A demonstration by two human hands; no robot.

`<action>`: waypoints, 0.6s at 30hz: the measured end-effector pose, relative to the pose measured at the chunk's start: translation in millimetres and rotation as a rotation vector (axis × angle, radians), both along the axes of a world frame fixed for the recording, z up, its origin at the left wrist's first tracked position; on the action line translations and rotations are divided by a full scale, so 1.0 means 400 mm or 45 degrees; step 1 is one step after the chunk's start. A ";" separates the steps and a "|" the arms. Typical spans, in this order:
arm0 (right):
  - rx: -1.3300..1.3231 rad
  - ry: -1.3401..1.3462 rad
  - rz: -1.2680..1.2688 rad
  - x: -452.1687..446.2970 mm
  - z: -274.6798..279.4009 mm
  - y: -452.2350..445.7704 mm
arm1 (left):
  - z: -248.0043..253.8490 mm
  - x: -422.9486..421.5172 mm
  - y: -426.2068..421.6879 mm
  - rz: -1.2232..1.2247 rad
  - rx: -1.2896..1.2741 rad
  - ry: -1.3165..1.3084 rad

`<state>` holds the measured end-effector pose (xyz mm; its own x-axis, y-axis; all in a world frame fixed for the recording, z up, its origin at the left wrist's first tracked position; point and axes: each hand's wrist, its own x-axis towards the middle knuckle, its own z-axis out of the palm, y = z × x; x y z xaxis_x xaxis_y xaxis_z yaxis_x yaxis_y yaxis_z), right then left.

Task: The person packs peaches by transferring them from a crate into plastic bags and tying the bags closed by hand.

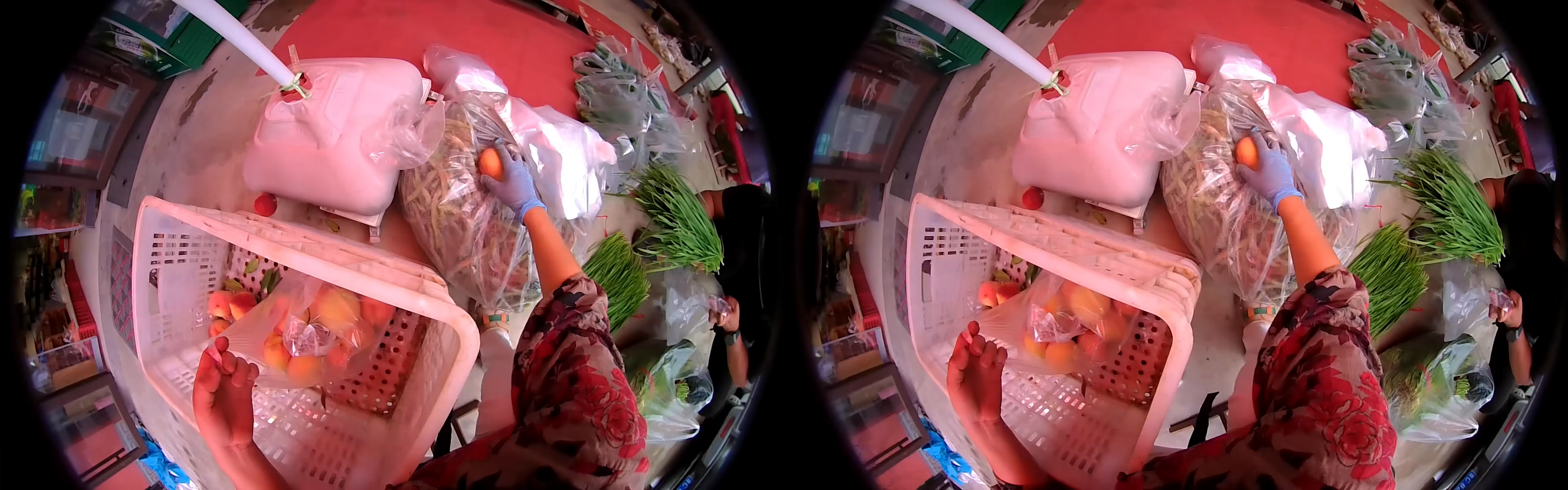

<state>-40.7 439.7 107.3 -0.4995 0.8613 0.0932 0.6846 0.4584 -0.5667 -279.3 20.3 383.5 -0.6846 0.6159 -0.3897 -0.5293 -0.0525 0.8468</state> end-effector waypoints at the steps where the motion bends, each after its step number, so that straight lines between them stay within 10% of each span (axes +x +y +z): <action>1: -0.070 0.095 0.023 0.012 0.005 -0.002 | 0.003 0.000 -0.003 0.003 0.018 -0.021; 5: 0.086 0.139 0.073 0.082 0.099 -0.014 | 0.003 0.002 -0.012 0.068 0.086 -0.126; 8: -0.529 0.676 0.094 0.058 0.250 -0.085 | -0.002 0.002 -0.028 0.133 0.142 -0.213; 14: -0.695 0.787 0.772 -0.105 0.714 -0.379 | 0.035 0.046 -0.106 0.233 0.083 -0.401; 18: -0.873 0.545 1.350 -0.265 0.783 -0.585 | 0.021 0.058 -0.224 0.381 0.319 -0.592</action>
<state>-146.6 205.7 420.6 -0.9931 0.0122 0.1165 -0.1120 0.1926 -0.9749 -256.0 -69.4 392.0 -0.6354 0.5345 -0.5573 -0.7720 -0.4243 0.4732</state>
